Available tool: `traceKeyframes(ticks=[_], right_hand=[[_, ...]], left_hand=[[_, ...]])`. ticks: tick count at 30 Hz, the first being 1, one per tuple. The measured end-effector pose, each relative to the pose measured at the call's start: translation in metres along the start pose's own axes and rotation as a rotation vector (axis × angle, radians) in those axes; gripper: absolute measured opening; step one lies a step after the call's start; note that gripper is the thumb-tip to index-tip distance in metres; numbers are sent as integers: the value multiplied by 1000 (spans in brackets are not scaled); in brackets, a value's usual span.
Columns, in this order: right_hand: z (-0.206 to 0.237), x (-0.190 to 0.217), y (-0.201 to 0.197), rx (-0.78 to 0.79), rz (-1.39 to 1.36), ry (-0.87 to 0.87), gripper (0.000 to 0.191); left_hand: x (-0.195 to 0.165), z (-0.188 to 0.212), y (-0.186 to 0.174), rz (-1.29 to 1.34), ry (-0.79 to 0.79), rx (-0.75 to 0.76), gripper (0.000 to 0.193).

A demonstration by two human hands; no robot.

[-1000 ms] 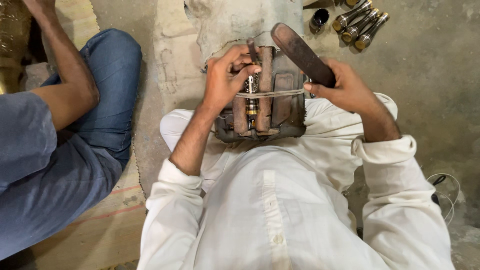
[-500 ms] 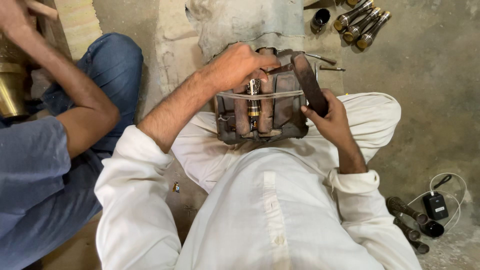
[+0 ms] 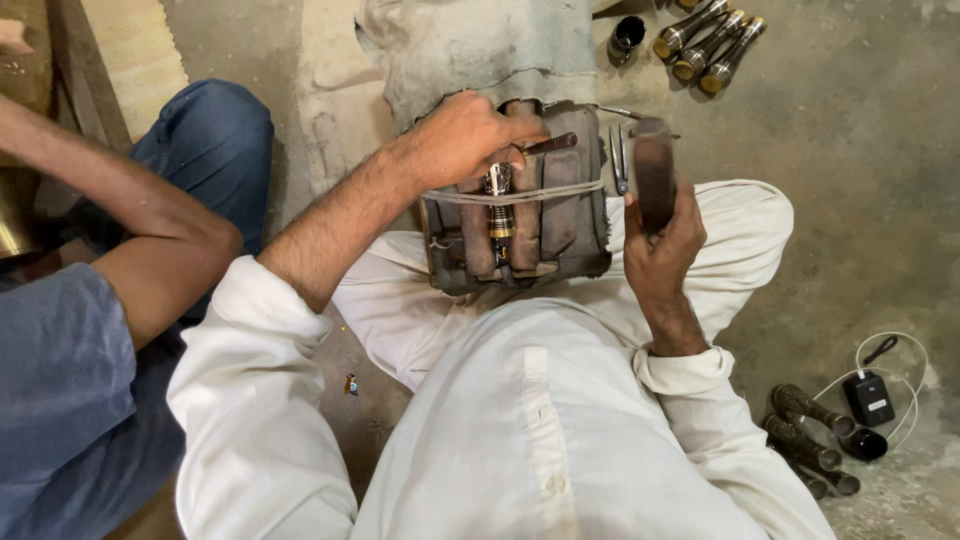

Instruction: The person sits cross-legged on the floor with an ornate brass vessel clamped in a leather sandbag on their lap. They hold a punch against the vessel's surface and repeatedly strike it with a wooden mallet, repositioning the punch to work the pattern around the metal.

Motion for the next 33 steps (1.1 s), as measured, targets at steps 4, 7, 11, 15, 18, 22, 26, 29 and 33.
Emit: traceKeyframes(ticks=[4, 7, 11, 15, 18, 22, 26, 29, 33], right_hand=[[0, 26, 1, 44, 232, -202, 53], [-5, 30, -4, 33, 182, -192, 51], [-9, 33, -9, 37, 205, -195, 51], [-8, 38, -8, 74, 329, -231, 49], [-12, 22, -18, 10, 74, -19, 40], [-11, 34, -15, 63, 288, -165, 40], [-10, 34, -14, 83, 312, -177, 41], [-12, 27, -20, 41, 219, -84, 37], [-10, 38, -9, 160, 441, -229, 46]], left_hand=[[5, 1, 3, 34, -44, 39, 37], [1, 0, -3, -24, 25, -23, 37], [3, -2, -1, 7, 43, -12, 38], [14, 0, 9, 99, -70, 99, 50], [0, -1, -5, 3, 97, -48, 54], [13, -2, 9, 39, -39, 83, 41], [11, 0, 7, 72, 21, 23, 44], [10, -1, 9, 33, 46, 21, 39], [18, 1, 18, 135, -51, 108, 49]])
Point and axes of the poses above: each hand's wrist, its own z-axis away from the middle knuckle, its own y-axis out of the palm, x = y × z, the point moved 9 cm from there along -z, towards the middle knuckle, and after that the axes turned 2 degrees about -z, right-handed, at the moved point
